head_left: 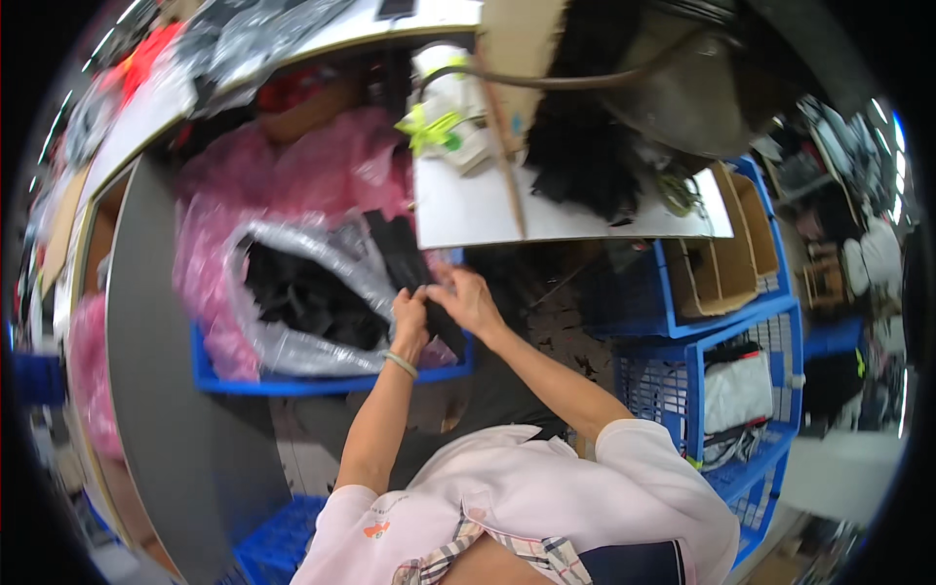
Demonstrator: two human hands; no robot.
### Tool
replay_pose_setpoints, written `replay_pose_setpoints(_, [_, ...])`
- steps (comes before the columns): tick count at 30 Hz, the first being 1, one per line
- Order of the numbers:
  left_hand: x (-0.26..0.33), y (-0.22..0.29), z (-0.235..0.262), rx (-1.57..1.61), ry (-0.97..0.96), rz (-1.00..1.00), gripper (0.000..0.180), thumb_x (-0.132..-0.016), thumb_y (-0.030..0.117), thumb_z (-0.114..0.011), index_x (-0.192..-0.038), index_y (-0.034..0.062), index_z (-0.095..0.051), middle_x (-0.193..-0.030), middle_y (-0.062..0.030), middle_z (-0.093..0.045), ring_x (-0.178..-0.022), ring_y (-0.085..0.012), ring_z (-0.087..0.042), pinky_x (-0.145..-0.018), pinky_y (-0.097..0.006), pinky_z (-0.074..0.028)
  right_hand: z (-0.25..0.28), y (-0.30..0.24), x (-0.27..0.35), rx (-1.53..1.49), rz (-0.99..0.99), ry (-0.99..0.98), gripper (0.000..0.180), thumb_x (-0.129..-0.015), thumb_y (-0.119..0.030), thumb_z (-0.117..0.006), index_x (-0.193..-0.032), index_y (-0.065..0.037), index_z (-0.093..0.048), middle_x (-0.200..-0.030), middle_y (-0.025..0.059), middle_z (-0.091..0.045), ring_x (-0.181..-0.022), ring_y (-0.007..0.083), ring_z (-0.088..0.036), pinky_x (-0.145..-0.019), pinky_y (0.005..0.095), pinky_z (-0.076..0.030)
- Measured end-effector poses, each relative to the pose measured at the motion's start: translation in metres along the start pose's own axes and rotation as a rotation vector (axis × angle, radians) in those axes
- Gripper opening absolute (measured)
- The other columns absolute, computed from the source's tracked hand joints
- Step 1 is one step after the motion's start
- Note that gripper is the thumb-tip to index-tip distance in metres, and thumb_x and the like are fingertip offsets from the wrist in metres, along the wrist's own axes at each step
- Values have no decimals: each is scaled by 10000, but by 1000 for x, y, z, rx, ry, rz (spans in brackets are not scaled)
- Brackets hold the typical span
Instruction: The person is using a wooden stick to apply a substance to the edges of fabric straps in a factory environment.
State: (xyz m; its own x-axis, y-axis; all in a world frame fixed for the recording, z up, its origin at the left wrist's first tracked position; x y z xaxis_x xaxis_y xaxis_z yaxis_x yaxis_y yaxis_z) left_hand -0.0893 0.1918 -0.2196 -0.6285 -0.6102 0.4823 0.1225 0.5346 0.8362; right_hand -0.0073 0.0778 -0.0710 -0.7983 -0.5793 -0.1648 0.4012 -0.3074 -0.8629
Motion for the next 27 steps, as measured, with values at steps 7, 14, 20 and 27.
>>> replay_pose_setpoints(7, [-80, -55, 11, -669, 303, 130, 317, -830, 173, -633, -1015, -68, -543, -1058, -219, -611, -997, -334, -591, -844, -386, -464, 80, -24, 51, -58, -117, -152, 145, -818, -115, -645, -915, -8, -666, -800, 108, -641, -664, 161, -597, -601, 274, -463])
replay_pose_setpoints(14, [-15, 25, -30, -1089, 87, -547, 494, -815, 194, -659, -1183, -73, -465, -1068, -256, -594, -1021, -352, -582, -887, -369, -448, 204, -80, 1, 229, 123, 558, 70, -778, 1, -638, -843, 2, -612, -825, 118, -587, -683, 246, -582, -568, 299, -471])
replay_pose_setpoints(20, [105, 124, -128, -720, -322, -695, 296, -834, -35, -552, -1130, -19, -555, -1086, -176, -597, -1007, -289, -590, -845, -306, -461, 256, -30, -9, 547, 113, 880, 248, -756, -102, -667, -997, -62, -624, -1001, 93, -560, -896, 296, -544, -741, 391, -469])
replay_pose_setpoints(27, [164, 175, -289, -1096, -416, -1430, 486, -732, -78, -527, -1215, -45, -478, -1275, -186, -481, -1205, -352, -430, -1012, -417, -347, 240, -15, -32, 761, 126, 801, 219, -689, -143, -669, -898, -76, -662, -933, 63, -586, -857, 254, -527, -716, 378, -425])
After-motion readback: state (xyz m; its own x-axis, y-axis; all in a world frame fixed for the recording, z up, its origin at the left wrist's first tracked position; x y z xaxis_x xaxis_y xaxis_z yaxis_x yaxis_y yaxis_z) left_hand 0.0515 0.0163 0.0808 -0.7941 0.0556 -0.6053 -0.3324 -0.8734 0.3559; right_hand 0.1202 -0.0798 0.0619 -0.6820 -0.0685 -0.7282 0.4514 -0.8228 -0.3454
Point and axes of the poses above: each hand's wrist, its own x-axis away from the middle knuckle, its own z-axis out of the back of the hand, y = z × x, the point moved 10 cm from there along -x, towards the middle knuckle
